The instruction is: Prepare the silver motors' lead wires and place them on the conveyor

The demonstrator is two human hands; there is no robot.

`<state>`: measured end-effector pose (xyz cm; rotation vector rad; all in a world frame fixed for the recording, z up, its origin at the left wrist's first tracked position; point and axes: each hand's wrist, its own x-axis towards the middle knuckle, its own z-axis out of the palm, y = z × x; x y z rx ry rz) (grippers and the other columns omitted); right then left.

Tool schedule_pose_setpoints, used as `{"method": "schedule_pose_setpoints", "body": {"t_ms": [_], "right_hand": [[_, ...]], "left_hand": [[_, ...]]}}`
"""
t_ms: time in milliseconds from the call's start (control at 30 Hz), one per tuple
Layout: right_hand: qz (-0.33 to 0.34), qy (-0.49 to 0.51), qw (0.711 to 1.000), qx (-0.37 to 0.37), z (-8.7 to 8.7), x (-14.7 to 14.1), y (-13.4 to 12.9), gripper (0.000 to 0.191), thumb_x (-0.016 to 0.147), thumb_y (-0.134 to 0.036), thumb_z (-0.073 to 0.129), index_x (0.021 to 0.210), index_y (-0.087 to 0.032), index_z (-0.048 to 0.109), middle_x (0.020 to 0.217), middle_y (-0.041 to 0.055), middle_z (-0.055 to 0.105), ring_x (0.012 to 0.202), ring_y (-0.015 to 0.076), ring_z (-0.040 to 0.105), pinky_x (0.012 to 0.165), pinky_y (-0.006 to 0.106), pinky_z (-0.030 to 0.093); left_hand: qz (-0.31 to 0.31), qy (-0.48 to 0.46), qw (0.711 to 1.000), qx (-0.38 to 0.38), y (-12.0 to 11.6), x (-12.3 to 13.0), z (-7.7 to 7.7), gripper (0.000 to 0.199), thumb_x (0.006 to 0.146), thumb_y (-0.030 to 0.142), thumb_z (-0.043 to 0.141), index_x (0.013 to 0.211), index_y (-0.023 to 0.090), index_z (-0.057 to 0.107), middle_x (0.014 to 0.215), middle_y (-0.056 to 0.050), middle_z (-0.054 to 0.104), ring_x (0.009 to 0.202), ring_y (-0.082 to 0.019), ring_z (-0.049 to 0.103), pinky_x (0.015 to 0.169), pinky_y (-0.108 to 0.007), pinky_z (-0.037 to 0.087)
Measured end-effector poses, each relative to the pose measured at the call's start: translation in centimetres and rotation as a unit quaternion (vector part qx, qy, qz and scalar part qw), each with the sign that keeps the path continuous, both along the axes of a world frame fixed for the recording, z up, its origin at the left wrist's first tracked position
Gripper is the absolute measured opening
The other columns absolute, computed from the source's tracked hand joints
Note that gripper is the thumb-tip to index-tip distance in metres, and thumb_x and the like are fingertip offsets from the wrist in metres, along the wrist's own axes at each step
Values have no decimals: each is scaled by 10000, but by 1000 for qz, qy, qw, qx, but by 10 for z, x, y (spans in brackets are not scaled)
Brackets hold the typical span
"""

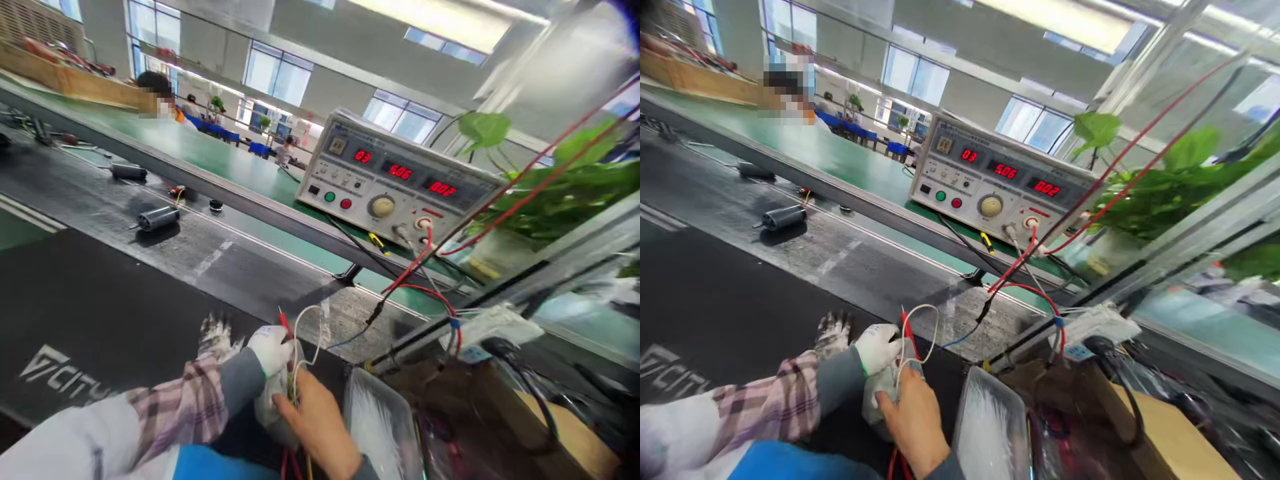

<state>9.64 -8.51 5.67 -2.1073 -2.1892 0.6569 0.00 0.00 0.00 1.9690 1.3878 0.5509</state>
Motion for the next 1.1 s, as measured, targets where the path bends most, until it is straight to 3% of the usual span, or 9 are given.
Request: {"method": "schedule_pose_setpoints", "body": {"t_ms": [133,233,333,433,533,767,867,967,1100], "right_hand": [[-11,-50,998,33,18,9,1,361,709,-317,536,1045,-194,581,968,109,649,921,282,581,786,363,397],[-4,89,996,28,16,11,9,283,736,-396,511,867,-186,648,812,70,661,784,218,590,697,291,400],[-118,272,953,-62,4,13,21,516,782,-562,334,698,-147,628,603,37,617,429,99,437,440,224,305],[-217,340,911,-93,-8,14,31,508,765,-577,341,641,-147,582,506,5,563,337,56,263,379,215,197],[-166,334,928,-24,-11,12,34,326,706,-428,504,532,-154,527,480,1,534,423,80,380,458,217,300],[-70,378,921,60,-2,-9,15,147,739,-331,489,762,-189,520,683,-15,510,600,123,485,562,233,411],[-40,361,929,75,-18,-8,1,214,812,-365,404,806,-189,525,726,7,544,695,142,529,644,241,423],[-29,290,957,1,-37,4,-10,360,884,-366,233,833,-183,539,754,40,606,670,144,582,620,239,444],[1,-78,993,-85,-51,21,-11,344,857,-171,284,784,-150,618,781,124,674,728,193,643,625,259,457]], "left_hand": [[-1,-4,1000,-9,3,-2,-2,260,785,307,388,807,174,611,805,-49,641,764,-166,576,651,-243,372],[-14,-10,1000,-10,2,-3,-1,248,783,310,403,834,182,609,812,-41,642,776,-160,575,667,-236,376],[-29,-25,999,-3,-1,-5,2,255,794,316,387,805,195,611,768,-21,642,721,-144,575,632,-226,376],[-28,-20,999,5,-3,-7,5,273,796,335,379,808,191,611,766,-28,642,706,-153,576,615,-236,373],[-26,-6,1000,9,-2,-8,5,290,797,355,380,814,181,611,788,-43,640,733,-164,575,620,-243,368],[-42,12,999,8,6,-8,2,260,770,348,411,685,170,580,637,-14,587,593,-133,528,520,-232,313],[-29,18,999,9,8,-9,-1,266,783,329,378,702,175,579,655,-20,586,616,-141,528,541,-241,314],[-15,19,1000,12,8,-11,-1,267,790,326,368,736,176,582,696,-35,597,670,-154,542,577,-246,327],[-17,13,1000,16,4,-11,1,278,798,350,367,771,182,587,750,-45,619,715,-161,557,589,-245,328]]}}
